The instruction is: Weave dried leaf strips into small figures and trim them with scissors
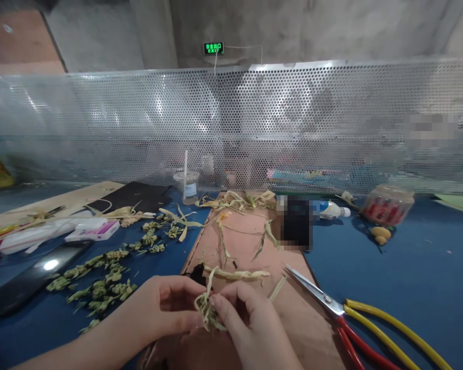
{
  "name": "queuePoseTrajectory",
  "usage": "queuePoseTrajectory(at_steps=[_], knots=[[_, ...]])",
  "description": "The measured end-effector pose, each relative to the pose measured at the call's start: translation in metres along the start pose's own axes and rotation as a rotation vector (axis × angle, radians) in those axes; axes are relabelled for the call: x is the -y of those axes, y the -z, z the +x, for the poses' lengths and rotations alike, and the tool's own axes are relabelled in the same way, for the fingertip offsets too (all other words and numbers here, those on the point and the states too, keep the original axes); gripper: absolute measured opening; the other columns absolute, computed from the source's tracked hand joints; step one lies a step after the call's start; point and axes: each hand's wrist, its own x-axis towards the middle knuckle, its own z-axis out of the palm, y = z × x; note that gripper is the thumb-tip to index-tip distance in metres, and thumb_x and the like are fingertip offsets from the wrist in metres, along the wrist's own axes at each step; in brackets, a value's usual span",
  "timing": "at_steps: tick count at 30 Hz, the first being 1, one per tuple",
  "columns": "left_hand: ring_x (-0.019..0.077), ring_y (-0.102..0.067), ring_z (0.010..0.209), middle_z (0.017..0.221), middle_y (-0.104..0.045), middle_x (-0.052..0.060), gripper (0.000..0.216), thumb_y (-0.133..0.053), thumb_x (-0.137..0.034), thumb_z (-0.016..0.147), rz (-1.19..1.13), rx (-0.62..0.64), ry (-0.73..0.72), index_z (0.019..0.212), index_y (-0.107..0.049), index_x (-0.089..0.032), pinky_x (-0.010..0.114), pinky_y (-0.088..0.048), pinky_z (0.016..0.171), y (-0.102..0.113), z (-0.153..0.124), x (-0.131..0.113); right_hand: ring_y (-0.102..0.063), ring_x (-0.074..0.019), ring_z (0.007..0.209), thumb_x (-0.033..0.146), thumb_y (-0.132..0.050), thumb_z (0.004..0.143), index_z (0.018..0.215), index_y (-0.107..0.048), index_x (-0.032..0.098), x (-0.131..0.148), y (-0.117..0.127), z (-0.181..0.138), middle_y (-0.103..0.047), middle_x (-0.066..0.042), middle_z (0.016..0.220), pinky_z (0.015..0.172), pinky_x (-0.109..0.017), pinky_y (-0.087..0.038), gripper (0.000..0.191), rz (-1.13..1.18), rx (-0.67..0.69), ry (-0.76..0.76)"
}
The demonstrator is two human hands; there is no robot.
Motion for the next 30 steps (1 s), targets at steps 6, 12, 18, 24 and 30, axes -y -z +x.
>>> queuePoseTrajectory(at_steps=[6,12,18,24,30], knots=[[0.0174,-0.062,0.079,0.083,-0.07,0.003,0.032,-0.076,-0.026,0.06,-0.015,0.041,-0.038,0.089,-0.066,-0.015,0.027,-0.046,0.073,-0.003,0.0,0.0,-0.056,-0.0168,0.073,0.042,-0.045,0.084,0.074,-0.055,0.019,0.001,-0.005,-0.002,-0.059,-0.001,0.071,0.064,-0.024,-0.043,0.026,0.023,0.015,0.014],[0.0179,-0.062,0.078,0.081,-0.07,0.004,0.026,-0.072,-0.028,0.065,0.041,0.02,-0.06,0.086,-0.067,-0.014,0.027,-0.046,0.072,-0.003,0.0,0.003,-0.055,-0.0153,0.07,0.043,-0.046,0.084,0.075,-0.055,0.019,0.003,-0.004,-0.001,-0.059,-0.001,0.07,0.063,-0.023,-0.043,0.027,0.067,0.026,0.011],[0.0138,-0.06,0.068,0.074,-0.069,0.001,0.022,-0.072,-0.027,0.065,-0.001,-0.027,-0.01,0.081,-0.067,-0.014,0.024,-0.045,0.065,-0.001,0.001,0.001,-0.053,-0.0151,0.067,0.043,-0.048,0.083,0.073,-0.055,0.02,0.0,-0.003,-0.002,-0.058,0.0,0.068,0.06,-0.023,-0.043,0.026,0.036,-0.003,0.019],[0.0125,-0.056,0.061,0.065,-0.066,0.001,0.024,-0.07,-0.029,0.065,0.011,-0.074,0.039,0.082,-0.068,-0.012,0.023,-0.042,0.061,-0.001,0.0,-0.01,-0.057,-0.0161,0.073,0.033,-0.045,0.085,0.082,-0.059,0.021,-0.005,-0.001,0.001,-0.063,-0.002,0.077,0.065,-0.025,-0.045,0.019,-0.149,-0.026,0.163],[0.0167,-0.06,0.071,0.075,-0.069,0.003,0.026,-0.069,-0.034,0.065,0.057,-0.108,0.034,0.08,-0.067,-0.013,0.026,-0.044,0.067,0.001,0.002,-0.006,-0.056,-0.0162,0.074,0.015,-0.044,0.085,0.086,-0.059,0.019,-0.004,0.005,0.002,-0.061,-0.003,0.077,0.066,-0.028,-0.046,0.016,-0.549,-0.084,0.643]])
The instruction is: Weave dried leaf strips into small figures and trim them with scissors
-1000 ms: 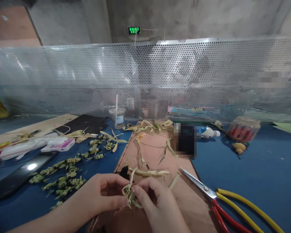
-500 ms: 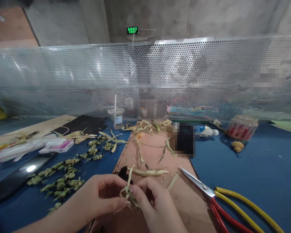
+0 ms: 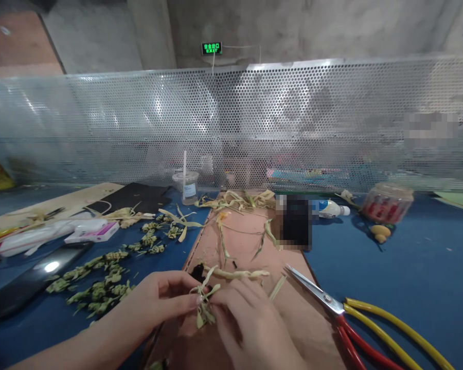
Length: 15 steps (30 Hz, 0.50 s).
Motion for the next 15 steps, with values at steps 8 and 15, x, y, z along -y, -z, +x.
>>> queuePoseTrajectory(at_steps=[8,15], knots=[[0.0188,-0.06,0.073,0.076,-0.069,0.005,0.02,-0.064,-0.03,0.068,0.154,0.009,-0.103,0.078,-0.066,-0.012,0.026,-0.044,0.067,-0.001,0.001,0.007,-0.058,-0.0188,0.079,0.013,-0.039,0.087,0.095,-0.063,0.022,0.009,0.011,-0.002,-0.067,-0.003,0.099,0.068,-0.03,-0.046,0.027,-0.481,-0.085,0.355],[0.0135,-0.052,0.064,0.07,-0.063,0.001,0.019,-0.06,-0.026,0.071,0.214,0.061,-0.14,0.084,-0.063,-0.013,0.023,-0.04,0.06,-0.005,-0.003,0.006,-0.058,-0.0173,0.072,0.011,-0.036,0.088,0.088,-0.061,0.016,0.01,0.012,0.002,-0.066,-0.005,0.079,0.066,-0.031,-0.045,0.025,-0.353,-0.003,0.333]])
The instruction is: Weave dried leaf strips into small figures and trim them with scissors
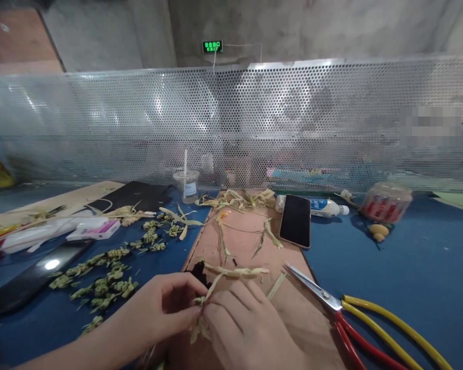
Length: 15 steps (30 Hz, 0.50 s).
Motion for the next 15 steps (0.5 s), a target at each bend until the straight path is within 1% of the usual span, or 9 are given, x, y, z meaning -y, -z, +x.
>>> queuePoseTrajectory(at_steps=[3,6,9,13,15], knots=[[0.0128,-0.05,0.062,0.069,-0.061,0.001,0.021,-0.059,-0.029,0.072,0.04,0.002,-0.001,0.085,-0.064,-0.014,0.022,-0.039,0.058,-0.0009,-0.0013,-0.002,-0.057,-0.0163,0.073,0.015,-0.037,0.09,0.086,-0.06,0.016,-0.0005,-0.0026,0.0003,-0.065,-0.005,0.079,0.066,-0.029,-0.047,0.023,0.107,0.016,-0.051],[0.0114,-0.047,0.06,0.066,-0.058,-0.001,0.021,-0.057,-0.032,0.073,0.085,0.018,-0.003,0.082,-0.065,-0.014,0.021,-0.036,0.055,-0.0014,-0.0021,-0.0032,-0.058,-0.0173,0.074,0.017,-0.035,0.091,0.087,-0.06,0.016,-0.0018,-0.0023,-0.0003,-0.065,-0.006,0.079,0.067,-0.03,-0.047,0.025,0.133,0.021,-0.073],[0.0103,-0.044,0.058,0.064,-0.056,-0.002,0.019,-0.057,-0.03,0.072,0.098,0.037,-0.008,0.08,-0.065,-0.014,0.02,-0.034,0.053,-0.0013,-0.0023,-0.0033,-0.058,-0.0177,0.075,0.017,-0.037,0.091,0.088,-0.061,0.017,-0.0028,-0.0026,-0.0013,-0.065,-0.005,0.079,0.068,-0.031,-0.047,0.024,0.159,0.05,-0.126],[0.011,-0.047,0.06,0.066,-0.058,-0.002,0.015,-0.056,-0.024,0.071,0.124,0.05,-0.012,0.08,-0.064,-0.015,0.019,-0.036,0.055,0.0005,-0.0031,-0.0042,-0.058,-0.016,0.078,0.016,-0.042,0.088,0.09,-0.06,0.021,-0.0025,-0.0073,-0.0036,-0.064,-0.002,0.081,0.068,-0.028,-0.047,0.019,0.311,0.072,-0.251],[0.0116,-0.049,0.061,0.066,-0.058,-0.001,0.015,-0.056,-0.025,0.07,0.135,0.056,0.006,0.079,-0.064,-0.015,0.019,-0.037,0.055,0.0015,-0.0037,-0.0057,-0.058,-0.0146,0.077,0.015,-0.045,0.086,0.091,-0.059,0.021,-0.0018,-0.01,-0.005,-0.064,-0.001,0.081,0.067,-0.026,-0.046,0.016,0.395,0.07,-0.339]])
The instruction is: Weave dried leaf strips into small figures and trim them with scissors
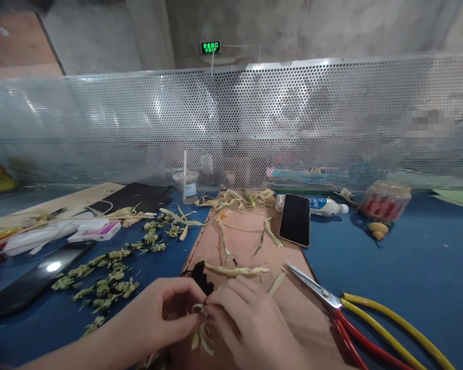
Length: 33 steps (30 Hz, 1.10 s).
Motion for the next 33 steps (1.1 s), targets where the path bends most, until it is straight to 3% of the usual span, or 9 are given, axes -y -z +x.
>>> queuePoseTrajectory(at_steps=[4,9,20,26,30,33], knots=[[0.014,-0.053,0.065,0.069,-0.062,0.0,0.02,-0.056,-0.031,0.073,-0.074,0.008,0.02,0.08,-0.064,-0.015,0.021,-0.039,0.059,0.002,-0.001,-0.003,-0.058,-0.0126,0.069,0.012,-0.049,0.082,0.087,-0.059,0.022,0.0,-0.003,-0.001,-0.062,0.002,0.075,0.061,-0.023,-0.046,0.015,0.084,-0.03,-0.122],[0.0133,-0.051,0.059,0.056,-0.055,-0.002,0.029,-0.049,-0.036,0.08,-0.096,-0.014,0.029,0.067,-0.064,-0.015,0.02,-0.038,0.056,0.002,-0.001,-0.008,-0.059,-0.013,0.073,0.016,-0.046,0.084,0.088,-0.059,0.023,0.003,0.0,0.0,-0.064,0.002,0.08,0.065,-0.024,-0.047,0.015,0.163,0.005,-0.167],[0.0159,-0.057,0.067,0.069,-0.066,0.001,0.031,-0.06,-0.046,0.07,-0.048,0.004,0.05,0.074,-0.069,-0.016,0.021,-0.041,0.06,0.005,0.0,-0.003,-0.058,-0.0127,0.066,0.02,-0.051,0.083,0.084,-0.064,0.024,0.004,0.0,0.002,-0.064,0.002,0.074,0.059,-0.023,-0.047,0.014,0.19,-0.005,-0.196],[0.0158,-0.057,0.069,0.07,-0.065,0.001,0.024,-0.065,-0.039,0.068,-0.122,0.015,0.062,0.073,-0.068,-0.016,0.022,-0.042,0.062,0.005,0.002,0.005,-0.06,-0.0151,0.071,0.024,-0.052,0.082,0.086,-0.064,0.024,0.004,-0.005,0.002,-0.067,0.001,0.079,0.061,-0.025,-0.047,0.012,0.312,0.004,-0.331],[0.013,-0.054,0.062,0.063,-0.061,-0.002,0.02,-0.065,-0.035,0.068,-0.195,-0.018,0.072,0.07,-0.067,-0.015,0.022,-0.041,0.06,0.005,0.003,0.004,-0.057,-0.0129,0.062,0.032,-0.05,0.084,0.102,-0.052,0.023,0.009,-0.003,0.003,-0.062,0.0,0.076,0.056,-0.024,-0.047,0.02,0.481,-0.162,-0.471],[0.0116,-0.051,0.055,0.056,-0.056,-0.003,0.021,-0.064,-0.036,0.068,-0.28,-0.03,0.125,0.068,-0.065,-0.014,0.021,-0.039,0.056,0.005,0.004,0.001,-0.058,-0.0127,0.063,0.039,-0.052,0.083,0.1,-0.052,0.02,0.01,-0.003,0.004,-0.062,0.0,0.075,0.057,-0.024,-0.048,0.026,0.672,-0.231,-0.552]])
